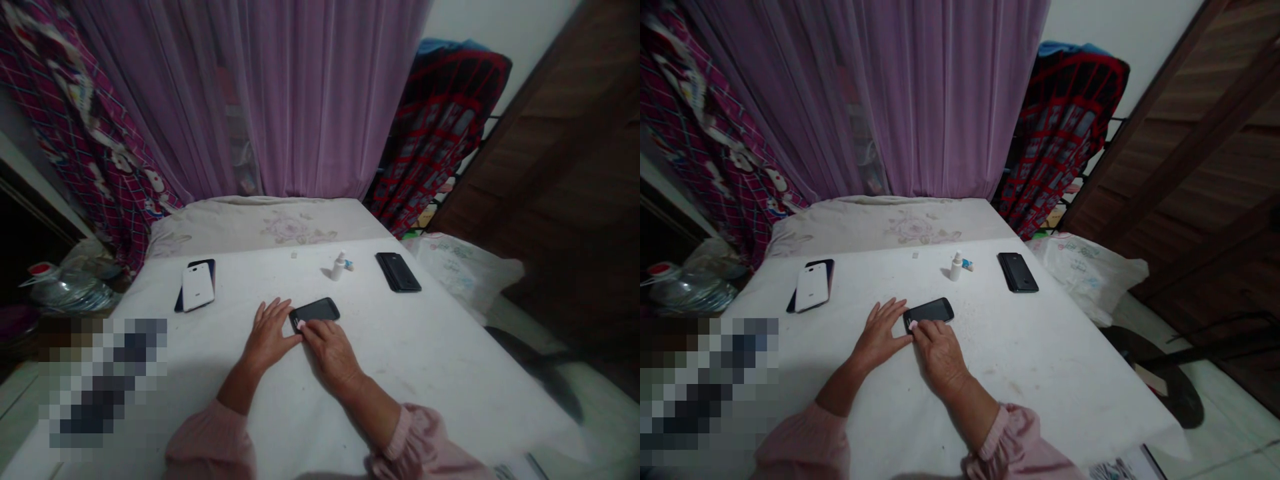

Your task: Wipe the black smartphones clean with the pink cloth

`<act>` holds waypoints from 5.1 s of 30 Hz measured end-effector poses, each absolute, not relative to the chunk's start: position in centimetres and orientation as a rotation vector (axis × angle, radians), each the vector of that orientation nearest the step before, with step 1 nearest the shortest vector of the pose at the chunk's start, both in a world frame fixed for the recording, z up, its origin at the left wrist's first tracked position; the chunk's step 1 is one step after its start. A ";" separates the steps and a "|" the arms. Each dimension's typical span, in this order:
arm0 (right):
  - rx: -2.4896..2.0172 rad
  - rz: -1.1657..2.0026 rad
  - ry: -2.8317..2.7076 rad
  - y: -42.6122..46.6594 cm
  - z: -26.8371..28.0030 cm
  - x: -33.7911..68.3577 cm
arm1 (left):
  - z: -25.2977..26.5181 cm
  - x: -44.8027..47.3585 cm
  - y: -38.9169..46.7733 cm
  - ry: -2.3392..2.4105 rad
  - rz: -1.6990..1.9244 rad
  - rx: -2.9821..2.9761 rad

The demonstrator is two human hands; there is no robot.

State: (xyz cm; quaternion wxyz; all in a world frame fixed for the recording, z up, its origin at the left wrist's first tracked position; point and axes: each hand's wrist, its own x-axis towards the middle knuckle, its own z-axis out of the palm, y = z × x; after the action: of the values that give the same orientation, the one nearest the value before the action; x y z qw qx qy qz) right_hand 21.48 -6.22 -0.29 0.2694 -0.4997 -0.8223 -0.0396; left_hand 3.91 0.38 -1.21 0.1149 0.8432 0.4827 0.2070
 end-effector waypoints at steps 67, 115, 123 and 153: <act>-1.324 0.111 -1.863 -3.3 -2.6 23.7 | -0.5 5.8 -1.9 1.585 0.386 2.414; -1.699 0.089 -2.164 0.3 1.2 23.1 | -1.3 3.1 -0.7 1.480 0.477 2.426; -1.745 0.032 -2.235 0.6 1.4 21.7 | -1.2 3.2 -0.7 1.468 0.434 2.426; -1.648 0.140 -1.763 -6.9 -2.4 25.6 | -2.3 3.1 -0.6 1.445 0.506 2.478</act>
State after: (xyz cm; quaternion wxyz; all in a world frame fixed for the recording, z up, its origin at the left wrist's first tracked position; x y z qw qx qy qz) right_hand 25.63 -6.85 -2.41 0.3542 -0.6375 -0.6821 0.0543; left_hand 3.07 -0.61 -2.28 0.1142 0.8451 0.4930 0.1725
